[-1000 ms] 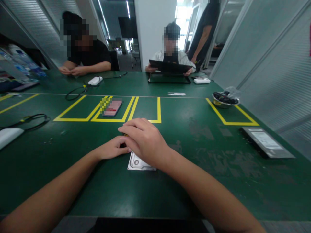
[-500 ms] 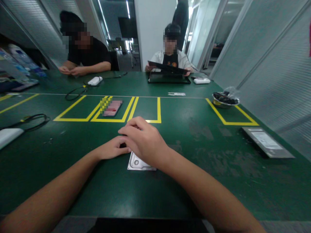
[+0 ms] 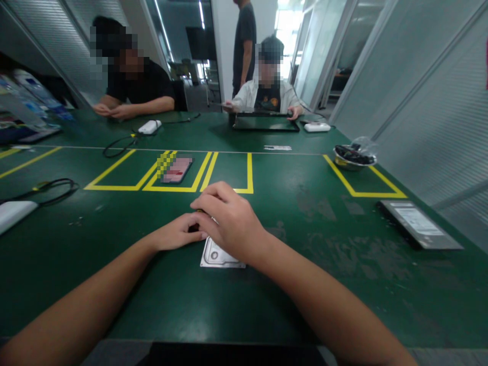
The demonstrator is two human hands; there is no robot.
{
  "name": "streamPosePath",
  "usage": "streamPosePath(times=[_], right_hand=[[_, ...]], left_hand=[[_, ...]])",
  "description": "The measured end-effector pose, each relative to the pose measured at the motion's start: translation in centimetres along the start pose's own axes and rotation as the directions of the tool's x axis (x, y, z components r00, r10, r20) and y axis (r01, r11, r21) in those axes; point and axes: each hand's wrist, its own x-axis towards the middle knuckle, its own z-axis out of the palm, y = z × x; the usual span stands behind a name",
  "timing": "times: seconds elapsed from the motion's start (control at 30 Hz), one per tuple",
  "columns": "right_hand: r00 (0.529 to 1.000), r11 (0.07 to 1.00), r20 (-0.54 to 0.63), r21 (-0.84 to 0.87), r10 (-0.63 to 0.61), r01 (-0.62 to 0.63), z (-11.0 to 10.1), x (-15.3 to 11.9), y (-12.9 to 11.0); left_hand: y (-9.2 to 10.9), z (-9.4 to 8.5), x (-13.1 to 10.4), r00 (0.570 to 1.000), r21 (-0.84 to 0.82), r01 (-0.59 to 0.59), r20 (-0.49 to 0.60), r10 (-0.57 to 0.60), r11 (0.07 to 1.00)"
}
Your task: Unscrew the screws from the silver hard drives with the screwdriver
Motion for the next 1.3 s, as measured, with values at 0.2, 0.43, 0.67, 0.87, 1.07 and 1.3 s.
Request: streamPosePath(times=[0.2, 0.43, 0.67, 0.87, 1.07, 1.3], right_hand=[[0.998, 0.998, 0.023, 0.023, -0.054, 0.054, -0.07, 0.14, -0.10], [1.000, 1.000, -0.005, 0.001, -0.009, 0.009, -0.04, 0.02, -0.08], [0.998, 0.997, 0.022, 0.052, -0.056, 0.055, 0.04, 0.06, 0.01], [0.999, 0.999, 0.013, 0.032, -0.036, 0.036, -0.05, 0.09, -0.04], [0.999, 0.999, 0.033, 0.045, -0.020, 0.018, 0.01, -0.11, -0.06], [0.998, 0.999, 0.062, 0.038, 0.010, -0.012, 0.00, -0.29, -0.04]], left_hand=[[-0.26, 0.08, 0.08, 1.000, -0.005, -0.003, 0.009, 0.003, 1.000], [-0.19, -0.03, 0.04, 1.000, 0.017, -0.001, -0.015, 0.001, 1.000], [-0.36, 0.09, 0.11, 1.000, 0.008, 0.006, 0.012, -0.006, 1.000], [-0.21, 0.00, 0.08, 1.000, 0.010, -0.004, 0.000, 0.004, 1.000], [-0.12, -0.03, 0.11, 1.000, 0.005, 0.001, 0.016, -0.001, 1.000], [0.09, 0.07, 0.08, 1.000, -0.042, 0.008, 0.008, -0.008, 0.999]])
